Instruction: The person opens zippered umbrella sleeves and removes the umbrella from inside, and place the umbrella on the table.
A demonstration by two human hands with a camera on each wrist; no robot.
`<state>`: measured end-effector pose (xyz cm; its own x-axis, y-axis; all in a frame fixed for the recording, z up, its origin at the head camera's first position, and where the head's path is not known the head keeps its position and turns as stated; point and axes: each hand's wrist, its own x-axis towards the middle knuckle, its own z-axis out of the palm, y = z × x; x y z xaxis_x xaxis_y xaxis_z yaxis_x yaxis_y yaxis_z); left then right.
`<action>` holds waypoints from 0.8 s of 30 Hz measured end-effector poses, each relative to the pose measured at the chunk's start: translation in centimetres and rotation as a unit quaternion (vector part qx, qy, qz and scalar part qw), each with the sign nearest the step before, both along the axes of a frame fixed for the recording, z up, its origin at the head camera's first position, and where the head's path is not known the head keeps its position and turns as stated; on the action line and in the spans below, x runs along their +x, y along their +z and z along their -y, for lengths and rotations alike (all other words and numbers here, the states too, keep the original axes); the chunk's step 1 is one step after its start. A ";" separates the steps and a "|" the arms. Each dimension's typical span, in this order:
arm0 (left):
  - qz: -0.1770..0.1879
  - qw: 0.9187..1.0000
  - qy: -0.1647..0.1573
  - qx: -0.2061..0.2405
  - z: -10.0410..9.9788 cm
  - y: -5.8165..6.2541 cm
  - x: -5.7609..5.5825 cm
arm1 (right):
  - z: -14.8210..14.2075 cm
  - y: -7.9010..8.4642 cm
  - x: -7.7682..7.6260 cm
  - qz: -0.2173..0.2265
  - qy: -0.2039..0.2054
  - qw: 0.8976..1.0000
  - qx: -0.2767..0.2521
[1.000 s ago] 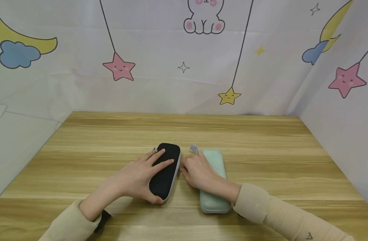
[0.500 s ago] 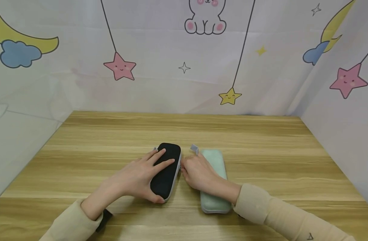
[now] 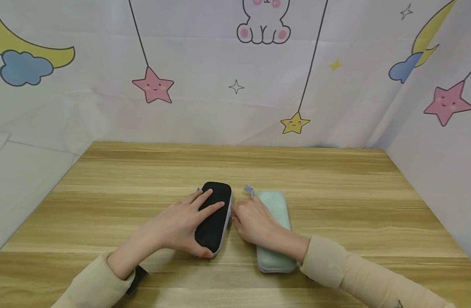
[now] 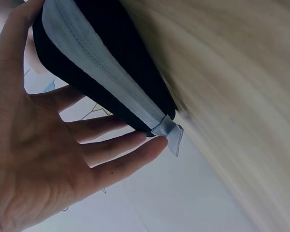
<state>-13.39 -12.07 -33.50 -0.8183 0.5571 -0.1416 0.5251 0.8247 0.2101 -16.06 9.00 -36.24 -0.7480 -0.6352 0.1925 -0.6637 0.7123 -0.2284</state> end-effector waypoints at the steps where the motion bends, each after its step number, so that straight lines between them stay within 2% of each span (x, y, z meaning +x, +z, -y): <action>1: 0.001 1.000 0.001 -0.001 0.0 0.0 0.0 | 0.0 0.0 0.0 0.000 0.000 1.000 0.001; 12: 0.000 1.000 0.006 -0.008 -0.2 -0.1 -0.1 | 0.0 0.0 0.2 0.005 0.005 1.000 0.003; 24: -0.022 0.999 0.014 -0.023 -0.8 -0.3 0.1 | -0.2 -0.1 0.7 -0.004 0.015 1.000 0.007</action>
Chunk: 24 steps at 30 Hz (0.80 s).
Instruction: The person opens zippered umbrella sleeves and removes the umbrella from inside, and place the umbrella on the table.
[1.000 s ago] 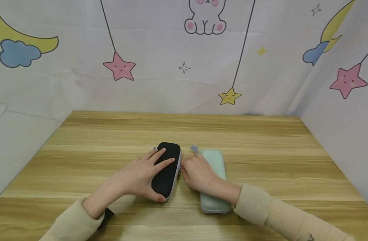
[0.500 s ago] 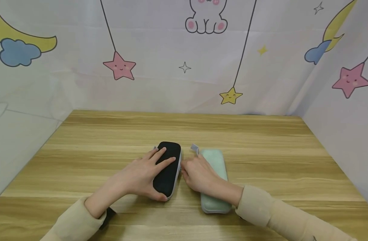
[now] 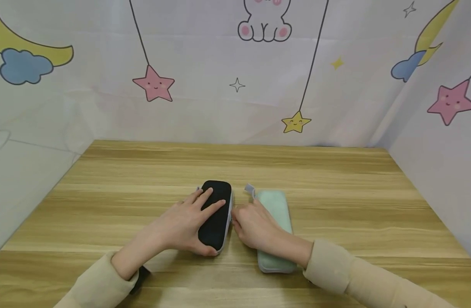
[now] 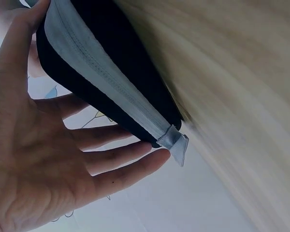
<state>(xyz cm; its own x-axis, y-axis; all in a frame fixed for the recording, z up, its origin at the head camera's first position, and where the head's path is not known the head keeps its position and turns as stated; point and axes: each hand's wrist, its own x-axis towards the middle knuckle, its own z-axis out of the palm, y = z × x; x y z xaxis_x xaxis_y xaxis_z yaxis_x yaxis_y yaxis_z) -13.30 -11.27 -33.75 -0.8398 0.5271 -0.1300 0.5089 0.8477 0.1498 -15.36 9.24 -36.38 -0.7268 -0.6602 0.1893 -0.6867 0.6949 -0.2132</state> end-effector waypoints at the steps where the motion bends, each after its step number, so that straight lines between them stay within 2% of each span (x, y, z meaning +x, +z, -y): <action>1: -0.002 1.000 0.000 0.000 0.0 0.0 0.0 | 0.0 0.0 0.0 0.001 0.000 1.000 -0.001; 24: -0.045 0.999 0.018 -0.024 -1.4 -0.4 0.2 | -0.6 0.3 0.8 0.004 0.007 1.000 0.008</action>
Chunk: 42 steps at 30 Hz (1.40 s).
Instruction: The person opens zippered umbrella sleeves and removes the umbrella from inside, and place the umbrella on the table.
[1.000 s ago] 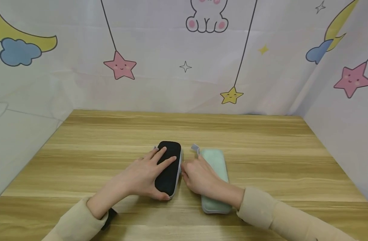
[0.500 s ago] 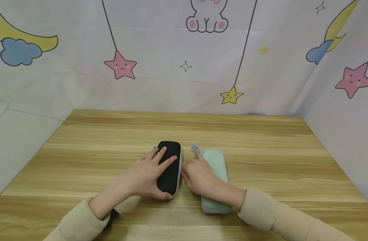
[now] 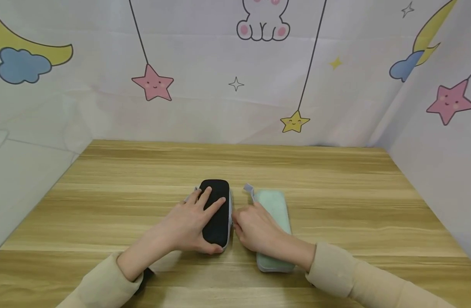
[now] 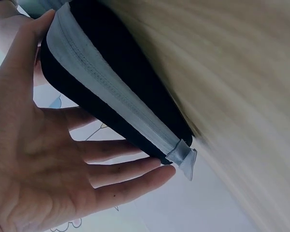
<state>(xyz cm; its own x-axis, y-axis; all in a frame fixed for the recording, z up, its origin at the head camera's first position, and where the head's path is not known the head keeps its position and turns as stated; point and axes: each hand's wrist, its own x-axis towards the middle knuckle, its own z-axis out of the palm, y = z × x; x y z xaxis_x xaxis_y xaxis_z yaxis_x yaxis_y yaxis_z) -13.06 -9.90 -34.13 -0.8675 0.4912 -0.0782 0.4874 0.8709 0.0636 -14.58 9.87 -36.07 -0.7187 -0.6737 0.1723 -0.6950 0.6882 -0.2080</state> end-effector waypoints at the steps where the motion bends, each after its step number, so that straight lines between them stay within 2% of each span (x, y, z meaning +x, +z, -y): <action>1: 0.000 1.000 0.001 0.000 0.0 0.0 0.0 | 0.0 0.0 0.0 0.000 0.000 1.000 0.000; 22: -0.006 1.000 0.007 -0.005 -0.2 0.1 0.2 | -0.1 0.3 0.7 0.003 0.001 1.000 0.000; 32: 0.004 1.000 0.009 -0.005 -0.4 0.2 0.2 | -0.3 0.3 0.9 -0.002 0.000 1.000 0.007; 42: -0.010 1.000 0.010 -0.005 -0.4 0.1 0.2 | -0.3 0.5 1.3 -0.007 0.009 1.000 0.005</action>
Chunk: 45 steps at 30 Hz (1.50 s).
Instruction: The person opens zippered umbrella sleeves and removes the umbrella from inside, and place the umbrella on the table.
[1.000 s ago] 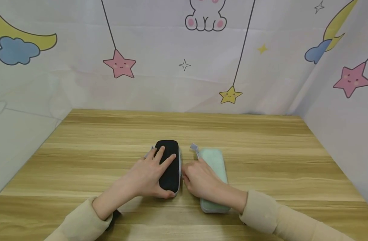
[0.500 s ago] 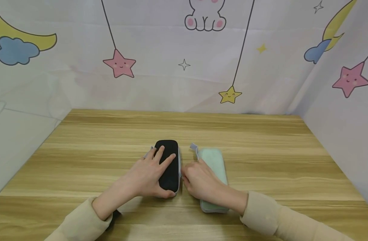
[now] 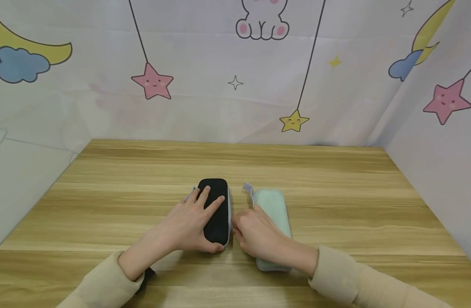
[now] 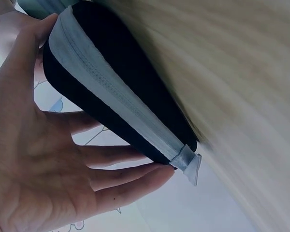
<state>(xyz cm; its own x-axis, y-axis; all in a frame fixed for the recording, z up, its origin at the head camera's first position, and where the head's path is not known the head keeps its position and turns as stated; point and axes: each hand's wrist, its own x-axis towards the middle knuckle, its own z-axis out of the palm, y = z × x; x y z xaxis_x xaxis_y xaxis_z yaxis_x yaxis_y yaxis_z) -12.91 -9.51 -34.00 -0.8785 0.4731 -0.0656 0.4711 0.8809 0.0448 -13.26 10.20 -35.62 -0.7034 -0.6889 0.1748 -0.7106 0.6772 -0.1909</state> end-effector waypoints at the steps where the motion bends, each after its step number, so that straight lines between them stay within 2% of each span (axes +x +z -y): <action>1: 0.002 1.000 -0.001 0.005 0.0 0.0 0.0 | 0.0 0.0 0.0 -0.002 0.001 1.000 0.000; 3: 0.014 1.000 -0.009 0.017 0.3 0.1 -0.2 | -0.1 -0.1 -0.1 -0.003 0.000 1.000 0.002; 6: 0.060 0.996 -0.023 0.054 1.3 0.6 -0.7 | -0.1 -0.3 -0.2 -0.002 0.000 1.000 0.001; 9: 0.102 0.989 -0.065 0.090 2.5 1.4 -1.5 | -0.1 -0.4 -0.3 -0.002 0.002 1.000 -0.004; 11: 0.110 0.984 -0.100 0.098 3.0 2.0 -2.2 | -0.1 -0.5 -0.3 0.000 0.002 1.000 -0.005; 14: 0.082 0.983 -0.144 0.076 3.3 2.4 -3.0 | -0.1 -0.5 -0.3 0.004 -0.001 1.000 -0.004; 18: 0.022 0.986 -0.164 -0.015 2.8 1.9 -3.7 | 0.1 -0.5 -0.4 0.006 -0.004 1.000 0.003; 22: -0.032 0.974 -0.191 -0.116 2.0 1.1 -4.2 | 0.2 -0.5 -0.4 0.006 -0.006 1.000 0.006; 25: -0.058 0.966 -0.203 -0.152 1.8 0.6 -4.4 | 0.2 -0.6 -0.4 0.006 -0.007 1.000 0.006; 29: -0.061 0.965 -0.201 -0.156 1.6 0.5 -4.5 | 0.1 -0.7 -0.5 0.003 -0.006 1.000 0.003; 35: -0.051 0.970 -0.197 -0.135 1.5 0.6 -4.7 | 0.0 -0.5 -0.4 -0.001 -0.004 1.000 0.000; 45: -0.062 0.973 -0.193 -0.111 1.8 0.5 -4.8 | -0.2 -0.5 -0.5 -0.006 -0.008 1.000 -0.016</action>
